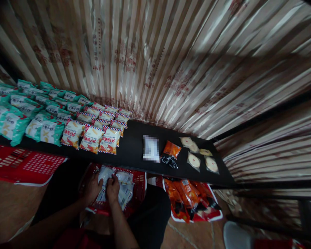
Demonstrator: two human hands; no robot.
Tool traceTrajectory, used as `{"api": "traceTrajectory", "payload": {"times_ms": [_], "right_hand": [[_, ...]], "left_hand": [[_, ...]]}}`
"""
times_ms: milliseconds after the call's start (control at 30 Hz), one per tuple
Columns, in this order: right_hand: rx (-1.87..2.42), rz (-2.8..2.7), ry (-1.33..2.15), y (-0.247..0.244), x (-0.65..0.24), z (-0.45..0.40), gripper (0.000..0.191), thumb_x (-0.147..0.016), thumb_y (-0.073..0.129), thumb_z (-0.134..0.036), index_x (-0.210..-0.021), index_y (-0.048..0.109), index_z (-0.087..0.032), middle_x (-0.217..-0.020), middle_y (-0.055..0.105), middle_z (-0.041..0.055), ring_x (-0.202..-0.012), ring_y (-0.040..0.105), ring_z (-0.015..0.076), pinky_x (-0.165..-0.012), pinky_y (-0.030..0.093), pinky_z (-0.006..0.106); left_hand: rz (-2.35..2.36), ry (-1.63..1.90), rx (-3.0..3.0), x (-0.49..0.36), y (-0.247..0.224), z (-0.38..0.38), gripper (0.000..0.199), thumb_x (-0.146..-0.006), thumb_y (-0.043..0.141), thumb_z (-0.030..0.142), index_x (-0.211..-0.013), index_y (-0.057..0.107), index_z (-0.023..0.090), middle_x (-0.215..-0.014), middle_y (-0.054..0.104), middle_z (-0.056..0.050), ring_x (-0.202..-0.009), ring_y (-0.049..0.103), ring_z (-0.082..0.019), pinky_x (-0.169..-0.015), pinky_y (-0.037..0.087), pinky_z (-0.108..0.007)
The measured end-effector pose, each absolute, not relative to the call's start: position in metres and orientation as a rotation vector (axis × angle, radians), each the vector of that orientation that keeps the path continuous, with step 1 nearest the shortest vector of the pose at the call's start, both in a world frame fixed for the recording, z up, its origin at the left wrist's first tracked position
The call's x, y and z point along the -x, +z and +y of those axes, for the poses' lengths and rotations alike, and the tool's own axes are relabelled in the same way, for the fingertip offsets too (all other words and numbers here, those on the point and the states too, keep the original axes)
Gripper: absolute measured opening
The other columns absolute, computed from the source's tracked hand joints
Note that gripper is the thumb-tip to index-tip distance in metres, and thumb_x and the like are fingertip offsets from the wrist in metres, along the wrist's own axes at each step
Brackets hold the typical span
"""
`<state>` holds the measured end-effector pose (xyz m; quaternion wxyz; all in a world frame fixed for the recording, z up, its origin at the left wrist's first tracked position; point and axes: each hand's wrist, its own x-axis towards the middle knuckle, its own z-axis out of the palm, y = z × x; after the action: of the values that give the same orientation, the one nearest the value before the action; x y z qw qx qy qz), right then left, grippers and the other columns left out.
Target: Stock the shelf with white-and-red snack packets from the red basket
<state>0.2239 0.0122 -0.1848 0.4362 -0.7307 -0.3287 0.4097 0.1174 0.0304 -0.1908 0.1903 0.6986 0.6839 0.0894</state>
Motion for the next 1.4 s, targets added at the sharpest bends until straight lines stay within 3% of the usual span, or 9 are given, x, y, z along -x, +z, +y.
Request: {"api": "traceTrajectory", "payload": {"times_ms": [233, 433, 767, 1067, 1267, 1400], "right_hand": [[1.752, -0.59, 1.216, -0.172, -0.227, 0.01, 0.058, -0.063, 0.056, -0.065, -0.089, 0.06, -0.014, -0.058, 0.057, -0.0008, -0.049, 0.05, 0.0128, -0.048, 0.04, 0.024], [1.772, -0.645, 1.119, -0.162, -0.231, 0.008, 0.056, -0.063, 0.056, -0.07, -0.075, 0.061, -0.016, -0.063, 0.061, 0.003, -0.058, 0.055, 0.0153, -0.052, 0.042, 0.025], [1.724, -0.579, 1.135, -0.166, -0.233, -0.003, 0.053, -0.069, 0.054, -0.063, -0.089, 0.064, -0.014, -0.084, 0.069, 0.0085, -0.078, 0.063, 0.0217, -0.072, 0.048, 0.03], [1.692, -0.581, 0.933, -0.154, -0.228, -0.009, 0.048, -0.077, 0.053, -0.056, -0.096, 0.066, -0.014, -0.078, 0.07, 0.0087, -0.08, 0.066, 0.0232, -0.068, 0.05, 0.031], [1.635, -0.388, 1.099, -0.151, -0.229, -0.011, 0.049, -0.072, 0.057, -0.051, -0.103, 0.06, -0.014, -0.097, 0.07, 0.0098, -0.089, 0.065, 0.0219, -0.074, 0.05, 0.029], [1.55, -0.277, 1.157, -0.152, -0.23, -0.011, 0.05, -0.066, 0.064, -0.046, -0.105, 0.056, -0.015, -0.098, 0.069, 0.0094, -0.085, 0.066, 0.0208, -0.073, 0.05, 0.028]], "left_hand": [[1.881, 0.286, -1.921, -0.121, -0.175, 0.025, 0.042, -0.088, 0.039, 0.021, -0.125, 0.05, 0.005, -0.126, 0.055, -0.017, -0.116, 0.054, -0.024, -0.096, 0.042, -0.033], [1.847, 0.308, -1.93, -0.126, -0.162, 0.018, 0.041, -0.087, 0.037, 0.02, -0.123, 0.052, 0.008, -0.122, 0.058, -0.016, -0.111, 0.057, -0.023, -0.094, 0.044, -0.034], [1.793, 0.35, -1.942, -0.131, -0.151, 0.008, 0.041, -0.087, 0.038, 0.021, -0.124, 0.051, 0.01, -0.12, 0.059, -0.014, -0.109, 0.057, -0.023, -0.092, 0.044, -0.033], [1.734, 0.364, -1.989, -0.136, -0.139, 0.001, 0.041, -0.088, 0.038, 0.021, -0.125, 0.05, 0.006, -0.119, 0.057, -0.016, -0.111, 0.054, -0.024, -0.095, 0.042, -0.033], [1.724, 0.367, -1.996, -0.139, -0.138, -0.002, 0.042, -0.088, 0.038, 0.022, -0.125, 0.05, 0.006, -0.116, 0.058, -0.017, -0.107, 0.056, -0.025, -0.094, 0.042, -0.037], [1.726, 0.417, -2.002, -0.14, -0.145, -0.006, 0.045, -0.089, 0.038, 0.024, -0.128, 0.047, 0.005, -0.119, 0.056, -0.018, -0.108, 0.055, -0.026, -0.093, 0.043, -0.038]]}}
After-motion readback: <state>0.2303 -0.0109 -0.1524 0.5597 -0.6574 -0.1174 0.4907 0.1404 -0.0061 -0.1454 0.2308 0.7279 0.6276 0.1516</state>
